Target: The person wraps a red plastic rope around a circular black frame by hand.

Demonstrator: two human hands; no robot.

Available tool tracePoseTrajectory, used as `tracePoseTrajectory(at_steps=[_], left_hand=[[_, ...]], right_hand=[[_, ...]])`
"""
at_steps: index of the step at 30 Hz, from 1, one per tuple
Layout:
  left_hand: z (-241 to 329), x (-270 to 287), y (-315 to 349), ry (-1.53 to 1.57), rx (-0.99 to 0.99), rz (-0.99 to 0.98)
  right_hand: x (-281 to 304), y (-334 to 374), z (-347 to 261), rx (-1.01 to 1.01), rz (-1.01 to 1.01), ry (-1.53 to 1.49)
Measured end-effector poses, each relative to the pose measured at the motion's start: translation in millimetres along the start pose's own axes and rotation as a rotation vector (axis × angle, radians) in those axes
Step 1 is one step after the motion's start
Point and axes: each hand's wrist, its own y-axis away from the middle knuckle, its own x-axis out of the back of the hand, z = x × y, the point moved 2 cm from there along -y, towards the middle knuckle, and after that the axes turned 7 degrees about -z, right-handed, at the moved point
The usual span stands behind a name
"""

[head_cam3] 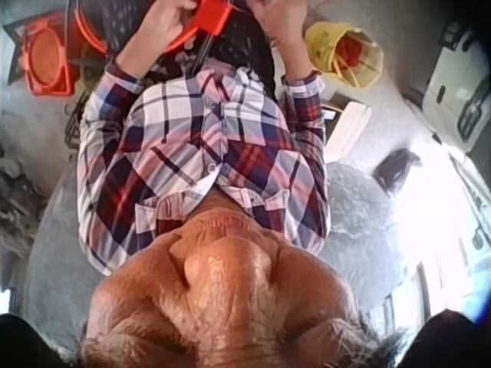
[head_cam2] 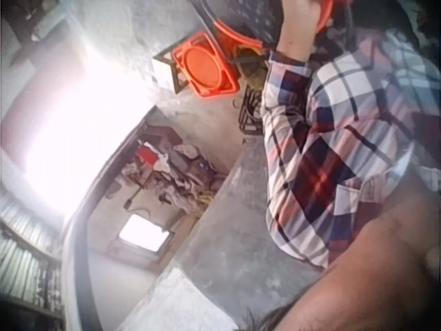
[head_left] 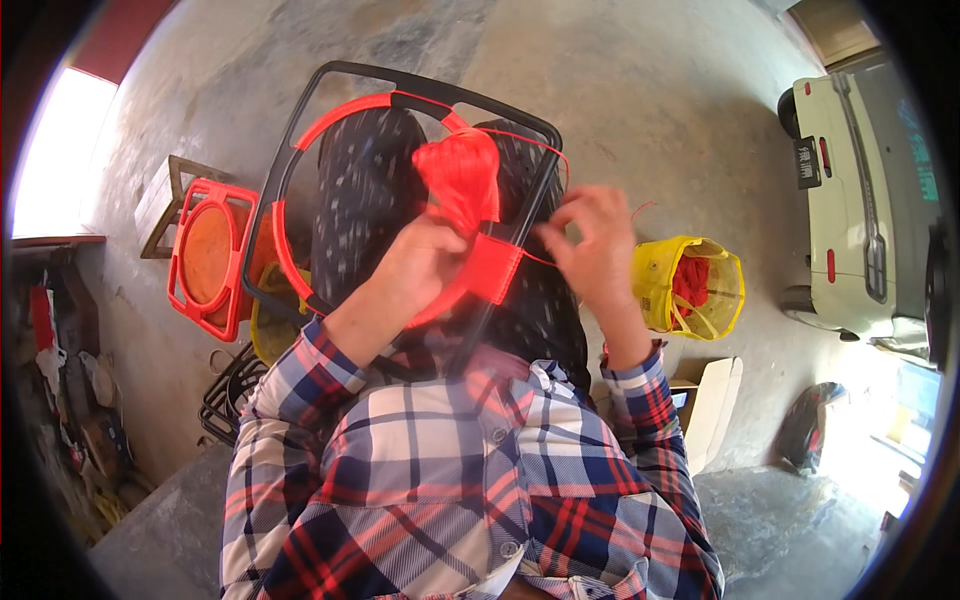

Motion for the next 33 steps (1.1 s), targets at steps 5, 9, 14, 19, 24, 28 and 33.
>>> tracePoseTrajectory(at_steps=[5, 9, 14, 19, 24, 28, 33], left_hand=[[1.2, -25.5, 7.3, -0.138, 0.150, 0.006], [-0.2, -6.5, 1.5, -0.127, 0.245, -0.008], [-4.2, -6.7, -2.8, 0.056, 0.173, -0.078], [4.1, -25.7, 3.1, 0.054, 0.162, -0.074], [-0.5, -24.6, 2.2, 0.010, 0.148, -0.104], [-1.8, -33.9, 1.9, -0.105, 0.110, -0.098], [-2.6, -26.1, 5.3, -0.159, 0.104, -0.096]], right_hand=[[-15.7, 9.9, -34.1, -0.015, -0.246, -0.200], [-9.9, 22.2, -11.9, -0.127, -0.173, -0.444], [65.8, 66.1, 52.0, -0.451, 0.152, -1.500], [179.6, 158.1, 157.0, -0.587, 0.852, -1.410], [159.3, 159.9, 151.9, -0.460, 0.710, -1.347], [60.9, 83.2, 50.4, -0.625, 0.310, -1.395], [18.6, 43.9, -14.5, -0.653, -0.420, -1.216]])
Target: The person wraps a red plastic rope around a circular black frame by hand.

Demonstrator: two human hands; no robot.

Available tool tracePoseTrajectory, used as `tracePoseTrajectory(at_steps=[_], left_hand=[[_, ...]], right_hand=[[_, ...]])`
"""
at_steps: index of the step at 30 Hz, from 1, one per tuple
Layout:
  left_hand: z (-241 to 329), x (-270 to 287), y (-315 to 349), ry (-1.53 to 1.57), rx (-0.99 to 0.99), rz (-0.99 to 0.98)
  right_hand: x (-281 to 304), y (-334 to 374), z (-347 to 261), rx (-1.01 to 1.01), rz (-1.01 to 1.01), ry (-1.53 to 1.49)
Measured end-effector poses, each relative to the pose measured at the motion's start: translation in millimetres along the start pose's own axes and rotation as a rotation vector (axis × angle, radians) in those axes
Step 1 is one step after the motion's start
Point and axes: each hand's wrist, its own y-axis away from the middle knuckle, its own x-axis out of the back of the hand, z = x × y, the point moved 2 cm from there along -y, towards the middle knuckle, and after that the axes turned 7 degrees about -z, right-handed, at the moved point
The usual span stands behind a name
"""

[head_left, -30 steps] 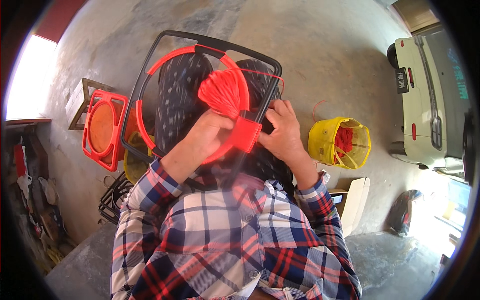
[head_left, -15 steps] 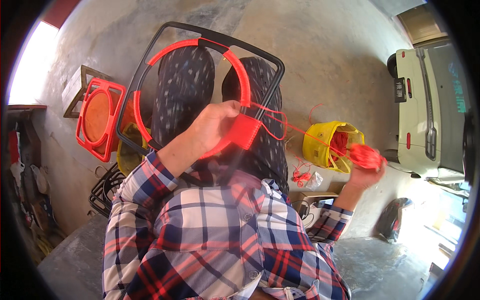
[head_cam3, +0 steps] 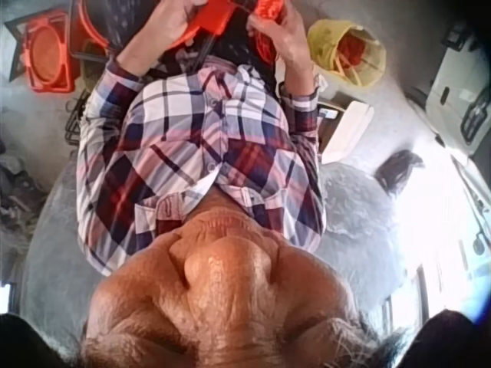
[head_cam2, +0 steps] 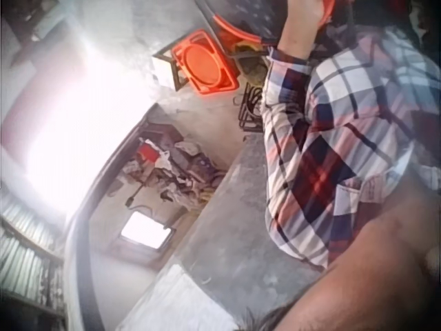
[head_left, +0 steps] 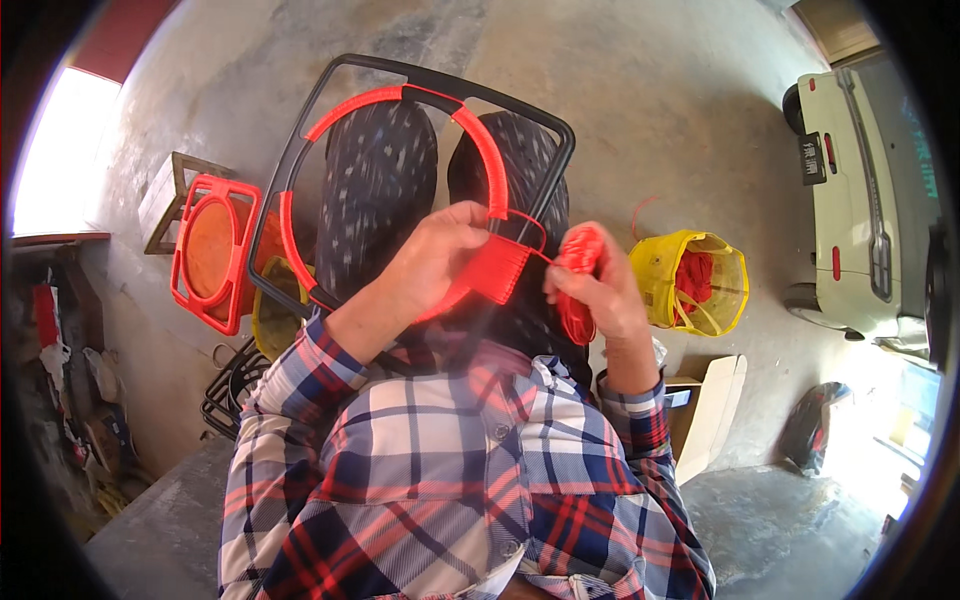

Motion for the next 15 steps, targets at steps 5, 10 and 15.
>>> tracePoseTrajectory(at_steps=[5, 10, 15], left_hand=[[-1.1, 6.4, 2.7, -0.143, -0.017, 0.082], [-8.0, 18.0, -2.2, -0.411, -0.037, 0.151], [-13.0, -2.3, -3.8, -1.335, -0.466, 0.292]], right_hand=[[14.7, 16.2, -21.1, 0.109, 0.168, -0.208], [-36.2, 18.9, -46.1, 0.197, -0.008, -0.627], [-80.6, 19.0, -60.2, 0.136, -0.366, -0.192]])
